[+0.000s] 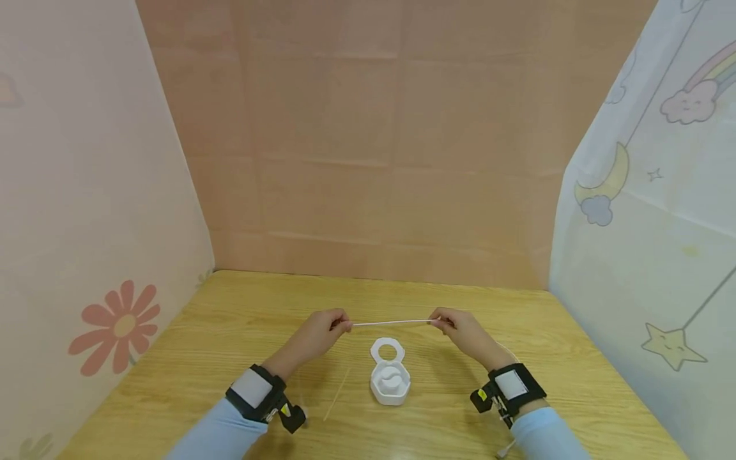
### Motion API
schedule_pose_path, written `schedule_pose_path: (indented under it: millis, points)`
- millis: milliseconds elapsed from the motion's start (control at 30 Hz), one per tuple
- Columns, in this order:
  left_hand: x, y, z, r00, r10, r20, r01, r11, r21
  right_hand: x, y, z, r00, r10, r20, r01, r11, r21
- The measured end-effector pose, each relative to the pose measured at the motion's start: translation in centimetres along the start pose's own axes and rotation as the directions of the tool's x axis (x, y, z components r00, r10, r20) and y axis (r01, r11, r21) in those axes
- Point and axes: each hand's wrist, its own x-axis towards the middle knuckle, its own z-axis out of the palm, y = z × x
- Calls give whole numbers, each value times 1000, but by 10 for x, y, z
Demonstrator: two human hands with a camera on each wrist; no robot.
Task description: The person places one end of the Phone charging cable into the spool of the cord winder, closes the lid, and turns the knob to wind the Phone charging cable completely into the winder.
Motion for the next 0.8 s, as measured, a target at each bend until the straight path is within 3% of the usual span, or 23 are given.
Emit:
schedule_pose_path:
  millis: [333, 500, 633, 800]
  points:
    - [-3, 2, -3, 1000, -2, -21, 2, 1000, 12, 3, -7, -2, 996, 4, 92, 2, 998, -59]
    - [-2, 9, -2, 1000, 13, -26, -13, 1000, 15, 2, -24, 4, 990, 28, 138, 1, 979, -204]
    - [-2, 14, 0, 999, 32, -15, -32, 999, 17, 1, -46, 15, 991, -95, 93, 118, 948, -296]
    - [-1, 22, 4, 997, 75, -2, -75, 997, 11, 5, -81, 27, 954, -286, 96, 300, 928, -219]
